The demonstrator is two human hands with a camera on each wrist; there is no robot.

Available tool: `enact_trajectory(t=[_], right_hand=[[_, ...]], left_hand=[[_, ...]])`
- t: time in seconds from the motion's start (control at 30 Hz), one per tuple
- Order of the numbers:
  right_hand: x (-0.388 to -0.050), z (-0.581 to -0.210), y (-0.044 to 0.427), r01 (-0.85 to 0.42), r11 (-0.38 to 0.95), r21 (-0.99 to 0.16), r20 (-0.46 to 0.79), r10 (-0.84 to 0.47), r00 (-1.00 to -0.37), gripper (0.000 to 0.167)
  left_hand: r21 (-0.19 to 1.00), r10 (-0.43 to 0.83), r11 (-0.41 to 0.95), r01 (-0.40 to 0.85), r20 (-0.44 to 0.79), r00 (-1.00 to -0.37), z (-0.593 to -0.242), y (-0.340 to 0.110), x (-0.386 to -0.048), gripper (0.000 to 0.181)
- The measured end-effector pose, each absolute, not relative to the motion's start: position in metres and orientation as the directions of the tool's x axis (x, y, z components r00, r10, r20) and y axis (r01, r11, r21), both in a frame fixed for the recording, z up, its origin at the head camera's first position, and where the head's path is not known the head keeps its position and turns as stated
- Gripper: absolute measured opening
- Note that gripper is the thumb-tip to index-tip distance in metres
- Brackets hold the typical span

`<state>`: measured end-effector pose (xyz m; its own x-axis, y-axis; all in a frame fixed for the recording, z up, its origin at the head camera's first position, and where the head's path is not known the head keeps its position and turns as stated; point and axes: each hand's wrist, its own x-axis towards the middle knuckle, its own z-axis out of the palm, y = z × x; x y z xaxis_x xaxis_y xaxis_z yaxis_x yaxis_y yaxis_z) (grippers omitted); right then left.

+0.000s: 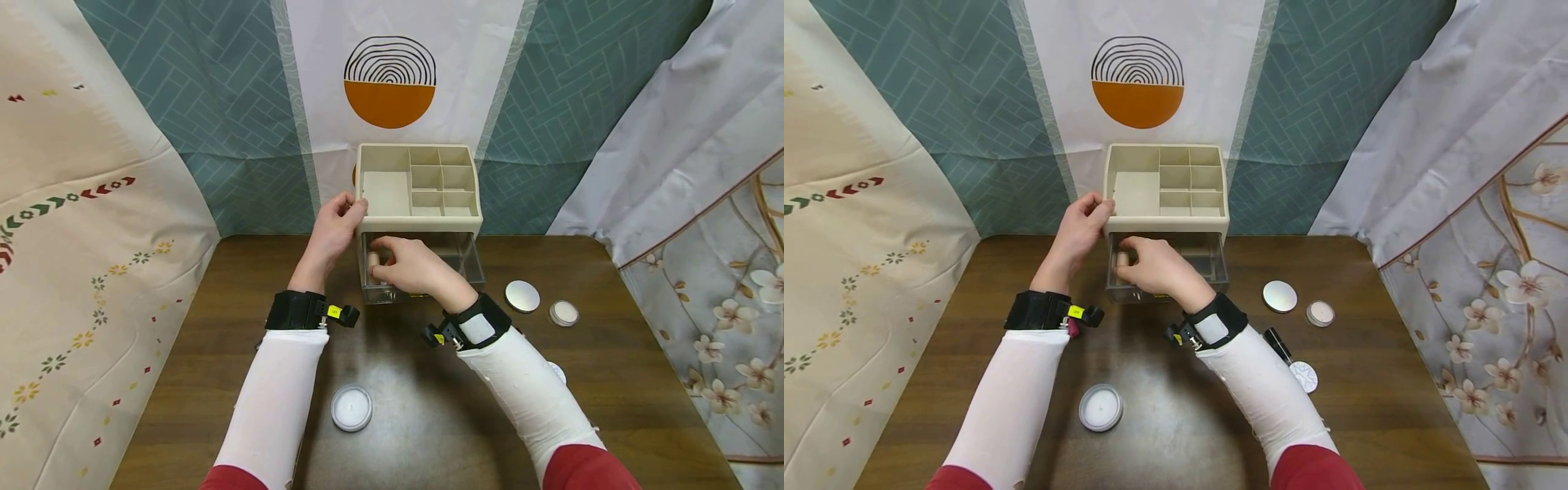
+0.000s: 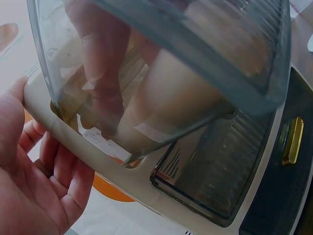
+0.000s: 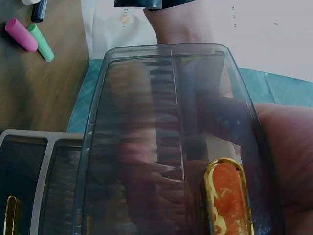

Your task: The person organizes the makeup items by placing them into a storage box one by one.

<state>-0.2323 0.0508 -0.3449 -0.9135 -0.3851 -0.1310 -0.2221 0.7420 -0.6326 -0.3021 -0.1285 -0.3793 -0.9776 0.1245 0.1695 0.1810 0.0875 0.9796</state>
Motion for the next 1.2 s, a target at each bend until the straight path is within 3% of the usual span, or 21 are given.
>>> enact_trajectory(t=[0.9,1.2], right_hand=[[-0.2278,-0.3444,0.0535,-0.226,0.741,-0.633,-0.098,-0.365,-0.926,0.048],[-0.2243,-0.3424,0.0563,-0.263,0.688,-0.676,0.047,-0.316,-0.948,0.037]], left_hand=[[0.981,0.129,0.095,0.168,0.155,-0.979,-0.3783,-0.1274,-0.3004,0.026],[0.985,0.13,0.089,0.148,0.136,-0.982,-0.3789,-0.1273,-0.302,0.025]])
